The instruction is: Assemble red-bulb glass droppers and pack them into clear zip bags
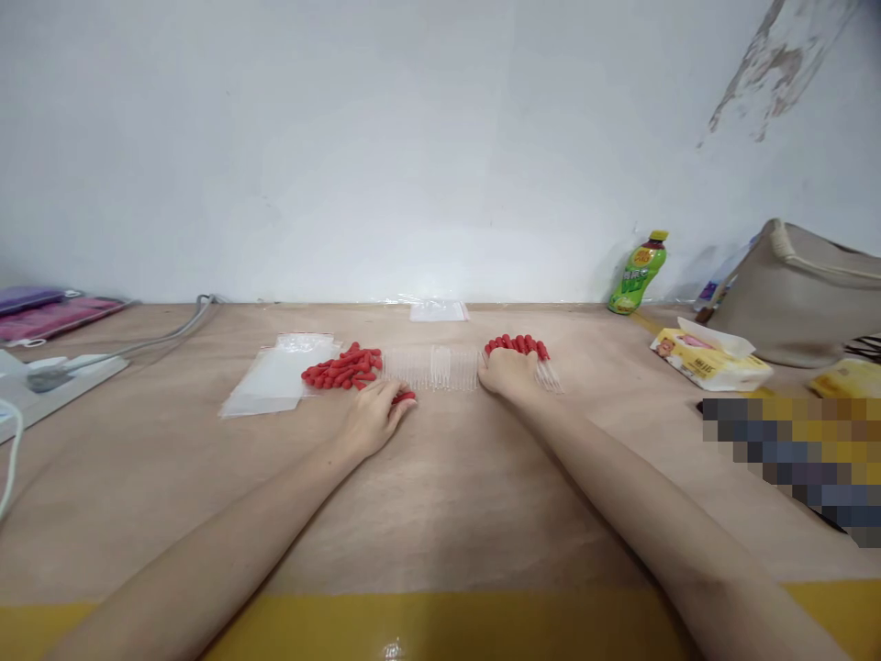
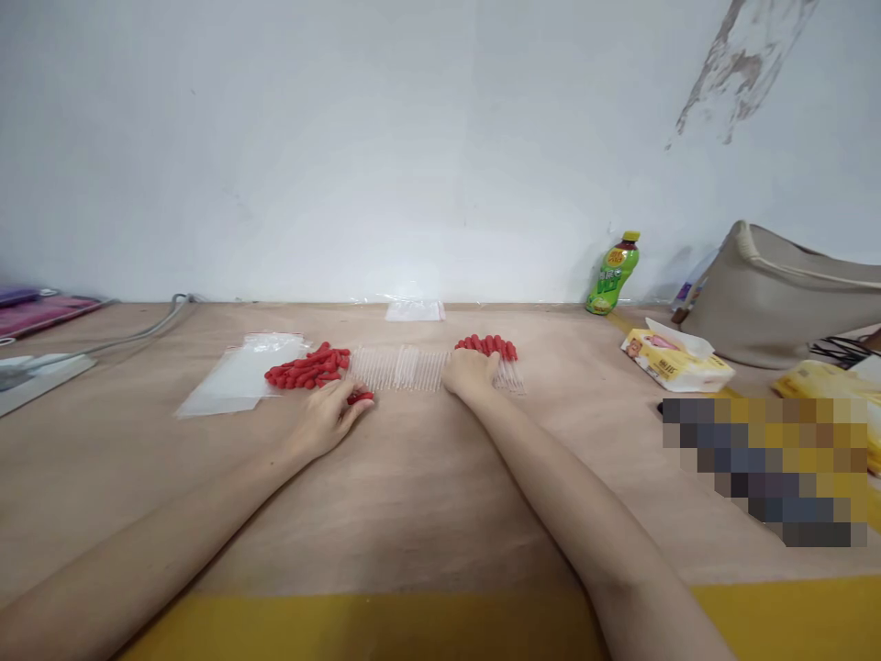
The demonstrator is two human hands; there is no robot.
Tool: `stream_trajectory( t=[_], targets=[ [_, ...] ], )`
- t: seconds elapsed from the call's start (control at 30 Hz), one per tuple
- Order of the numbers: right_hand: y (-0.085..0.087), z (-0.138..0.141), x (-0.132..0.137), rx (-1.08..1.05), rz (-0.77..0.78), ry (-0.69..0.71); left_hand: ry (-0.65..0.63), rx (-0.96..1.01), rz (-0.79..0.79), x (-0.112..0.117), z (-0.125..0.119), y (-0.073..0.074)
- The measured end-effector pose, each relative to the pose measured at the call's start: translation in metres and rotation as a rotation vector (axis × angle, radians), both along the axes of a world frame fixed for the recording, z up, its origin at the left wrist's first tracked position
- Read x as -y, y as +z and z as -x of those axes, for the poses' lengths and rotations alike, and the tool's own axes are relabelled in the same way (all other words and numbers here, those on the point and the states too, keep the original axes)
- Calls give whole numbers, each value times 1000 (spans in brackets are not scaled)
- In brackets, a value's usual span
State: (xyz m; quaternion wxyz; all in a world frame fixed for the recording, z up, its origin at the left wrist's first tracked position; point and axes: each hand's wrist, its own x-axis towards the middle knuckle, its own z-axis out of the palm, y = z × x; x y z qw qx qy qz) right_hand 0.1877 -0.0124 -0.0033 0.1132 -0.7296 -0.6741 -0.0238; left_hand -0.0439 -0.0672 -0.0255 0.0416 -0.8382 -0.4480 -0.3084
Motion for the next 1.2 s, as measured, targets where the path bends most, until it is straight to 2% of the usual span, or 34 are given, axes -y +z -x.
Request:
stream_trajectory(
  t=[0.2, 0.3, 0.37, 0.5, 0.7, 0.8, 0.97, 1.07, 1.2],
  targets=[
    [0, 11, 5, 11, 28, 19, -59, 31, -36, -1, 1, -3],
    [-5, 12, 23, 42, -99, 86, -72, 17, -96, 1, -1, 0],
    [-12, 9, 36, 52, -217, 214, -102, 56, -100, 4, -3, 2],
    [-28, -3, 58, -89, -286, 501, -147, 189, 66, 11, -10, 5],
    [-30, -9, 78, -313, -350, 668, -215, 538, 382, 18, -22, -2],
    [-28, -5, 82, -336, -322, 763, -236, 616, 499, 18, -25, -4],
    [-28, -3, 84, -303, -314, 798, -229, 654, 586, 18, -25, 0],
    [-29, -4, 84, -305, -314, 785, -246, 691, 586, 17, -24, 2],
    [-29, -4, 84, -341, -304, 777, -203, 733, 570, 13, -24, 1]
  ],
)
